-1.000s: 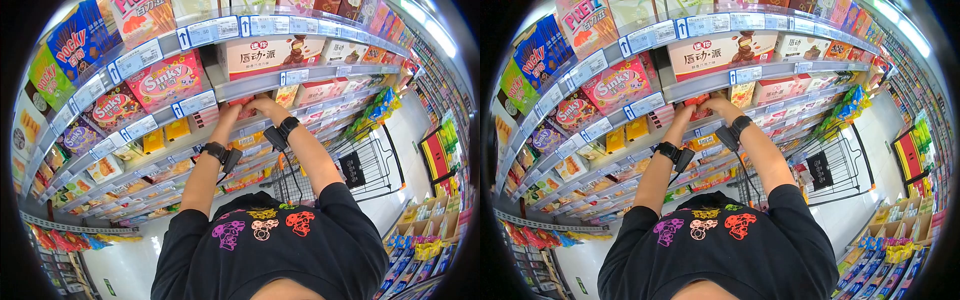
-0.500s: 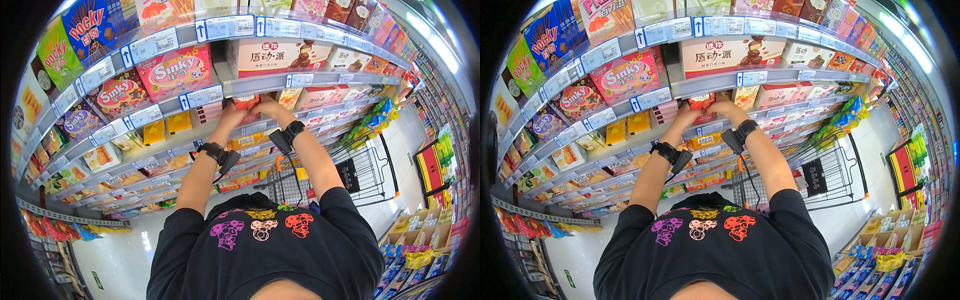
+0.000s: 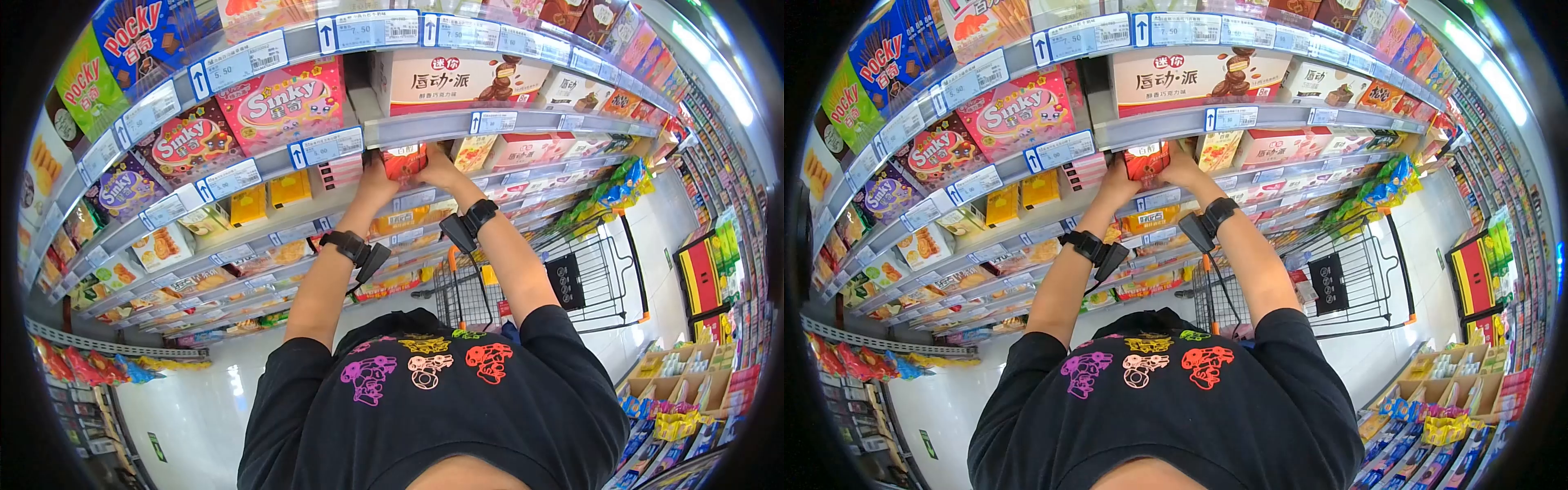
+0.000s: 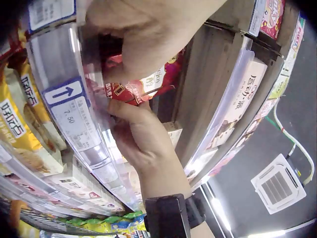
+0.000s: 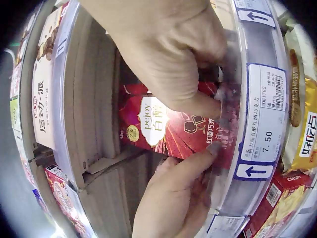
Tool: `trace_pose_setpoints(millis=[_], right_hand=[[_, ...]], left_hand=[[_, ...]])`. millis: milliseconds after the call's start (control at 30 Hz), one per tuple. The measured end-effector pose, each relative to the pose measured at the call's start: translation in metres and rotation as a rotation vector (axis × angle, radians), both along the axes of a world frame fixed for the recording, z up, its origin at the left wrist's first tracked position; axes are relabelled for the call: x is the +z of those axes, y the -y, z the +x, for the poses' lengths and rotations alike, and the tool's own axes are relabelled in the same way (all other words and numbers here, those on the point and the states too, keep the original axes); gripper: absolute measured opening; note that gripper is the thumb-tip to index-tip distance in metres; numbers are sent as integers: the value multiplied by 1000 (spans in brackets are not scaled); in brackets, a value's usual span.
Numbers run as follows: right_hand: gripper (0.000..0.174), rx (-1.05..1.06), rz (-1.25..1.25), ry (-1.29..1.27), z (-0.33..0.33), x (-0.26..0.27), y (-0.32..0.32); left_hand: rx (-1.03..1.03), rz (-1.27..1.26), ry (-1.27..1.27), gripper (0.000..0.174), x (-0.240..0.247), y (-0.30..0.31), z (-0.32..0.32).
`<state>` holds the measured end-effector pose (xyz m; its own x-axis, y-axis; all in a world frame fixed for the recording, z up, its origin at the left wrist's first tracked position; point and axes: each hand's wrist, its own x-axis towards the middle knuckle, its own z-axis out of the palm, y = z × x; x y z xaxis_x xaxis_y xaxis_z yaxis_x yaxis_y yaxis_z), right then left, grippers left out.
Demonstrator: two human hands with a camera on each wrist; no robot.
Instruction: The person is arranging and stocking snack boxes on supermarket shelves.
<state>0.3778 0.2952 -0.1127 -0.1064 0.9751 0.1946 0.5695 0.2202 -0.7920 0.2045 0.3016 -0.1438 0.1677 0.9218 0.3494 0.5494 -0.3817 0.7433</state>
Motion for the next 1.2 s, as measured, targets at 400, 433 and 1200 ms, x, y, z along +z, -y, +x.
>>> trace_pose_setpoints(millis=[400, 433, 1200], right_hand=[[87, -107, -5, 122, -8, 4, 6], [87, -101, 0, 116, -8, 2, 5], [73, -133, 39, 284, -8, -14, -11]], left_hand=[[40, 14, -67, 82, 10, 14, 1], [43, 28, -66, 82, 9, 14, 1], [54, 86, 1, 68, 9, 17, 3]])
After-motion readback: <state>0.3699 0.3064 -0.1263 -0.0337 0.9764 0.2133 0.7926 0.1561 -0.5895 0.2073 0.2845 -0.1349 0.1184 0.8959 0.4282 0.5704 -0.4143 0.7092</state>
